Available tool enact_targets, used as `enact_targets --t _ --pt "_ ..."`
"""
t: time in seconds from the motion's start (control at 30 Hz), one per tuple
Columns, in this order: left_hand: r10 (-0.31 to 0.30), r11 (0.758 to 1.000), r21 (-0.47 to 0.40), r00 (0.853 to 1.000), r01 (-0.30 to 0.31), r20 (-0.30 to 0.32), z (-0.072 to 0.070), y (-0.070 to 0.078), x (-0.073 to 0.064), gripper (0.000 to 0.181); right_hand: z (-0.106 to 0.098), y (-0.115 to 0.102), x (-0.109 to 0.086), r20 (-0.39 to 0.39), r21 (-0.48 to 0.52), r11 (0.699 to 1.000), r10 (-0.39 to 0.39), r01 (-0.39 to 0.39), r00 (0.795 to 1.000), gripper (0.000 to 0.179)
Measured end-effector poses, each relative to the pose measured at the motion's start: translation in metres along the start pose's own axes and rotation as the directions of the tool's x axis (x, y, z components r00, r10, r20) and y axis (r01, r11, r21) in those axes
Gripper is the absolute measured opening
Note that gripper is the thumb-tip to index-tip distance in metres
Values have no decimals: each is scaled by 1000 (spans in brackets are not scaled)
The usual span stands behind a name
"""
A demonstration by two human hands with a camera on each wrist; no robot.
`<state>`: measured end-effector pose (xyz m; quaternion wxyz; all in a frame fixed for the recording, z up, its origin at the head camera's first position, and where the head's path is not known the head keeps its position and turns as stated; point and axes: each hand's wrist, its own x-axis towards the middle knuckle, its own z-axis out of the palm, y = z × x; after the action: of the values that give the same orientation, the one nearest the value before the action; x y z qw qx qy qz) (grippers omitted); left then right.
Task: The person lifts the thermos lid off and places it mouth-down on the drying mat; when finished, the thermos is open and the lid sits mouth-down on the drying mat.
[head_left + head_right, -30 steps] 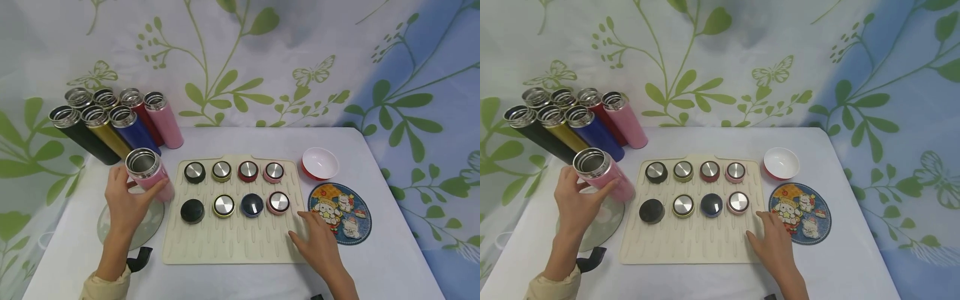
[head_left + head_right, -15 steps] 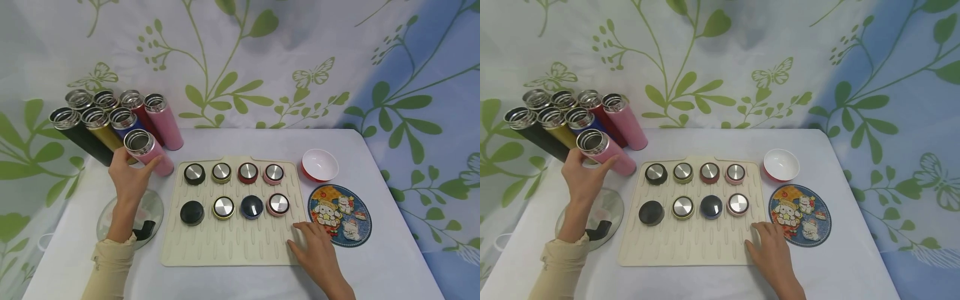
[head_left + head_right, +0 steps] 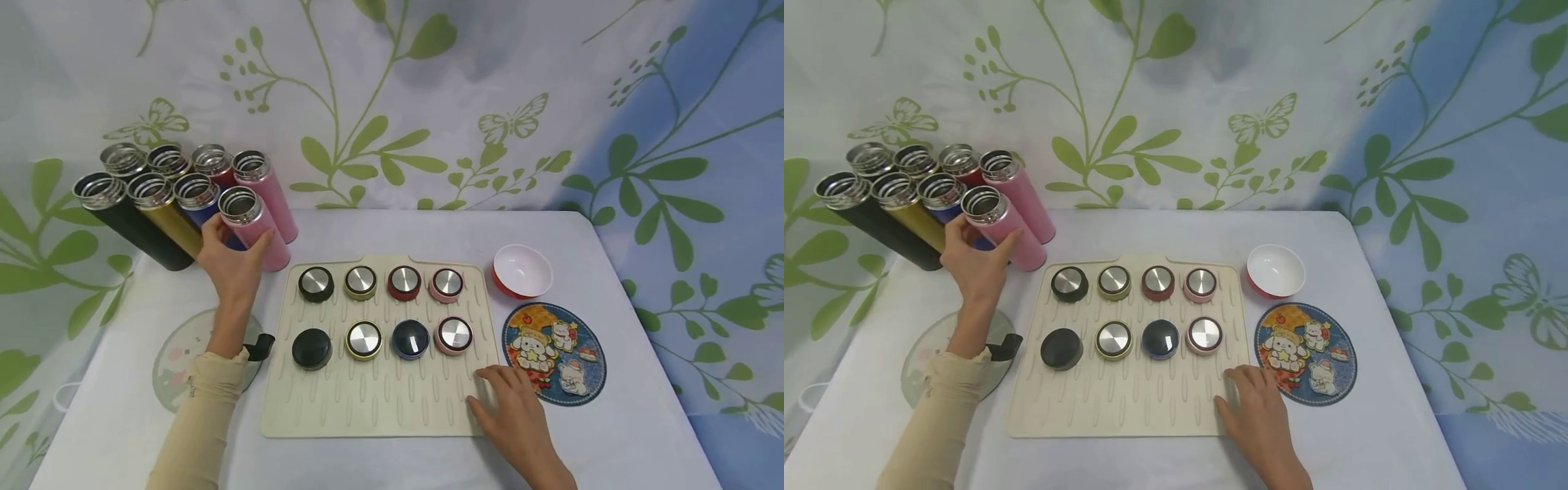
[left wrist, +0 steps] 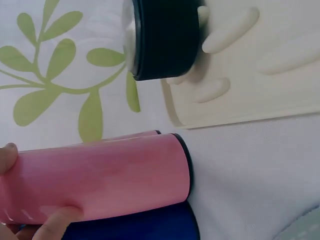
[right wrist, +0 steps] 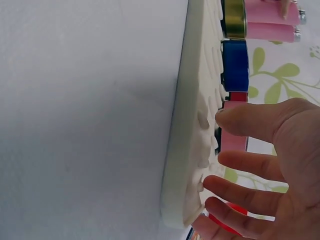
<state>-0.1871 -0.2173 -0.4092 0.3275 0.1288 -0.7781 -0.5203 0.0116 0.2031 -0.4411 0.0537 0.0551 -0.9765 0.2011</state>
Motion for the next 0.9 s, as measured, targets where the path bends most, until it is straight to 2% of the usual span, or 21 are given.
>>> enact_targets --t 0.2,0.37,0.67,0.9 --pt "58 998 1 998 -58 3 13 2 3 65 0 1 -2 -18 -22 1000 -3 3 1000 44" --pt "61 998 23 998 -61 -11 17 4 4 64 1 0 -4 -7 -34 999 7 -7 1000 45" --pt "31 991 130 999 -33 24 19 7 10 67 4 -2 0 -29 -47 999 -19 18 999 43" --pt "91 981 169 996 -92 15 18 1 8 66 7 -1 2 -27 -56 998 -29 28 999 42"
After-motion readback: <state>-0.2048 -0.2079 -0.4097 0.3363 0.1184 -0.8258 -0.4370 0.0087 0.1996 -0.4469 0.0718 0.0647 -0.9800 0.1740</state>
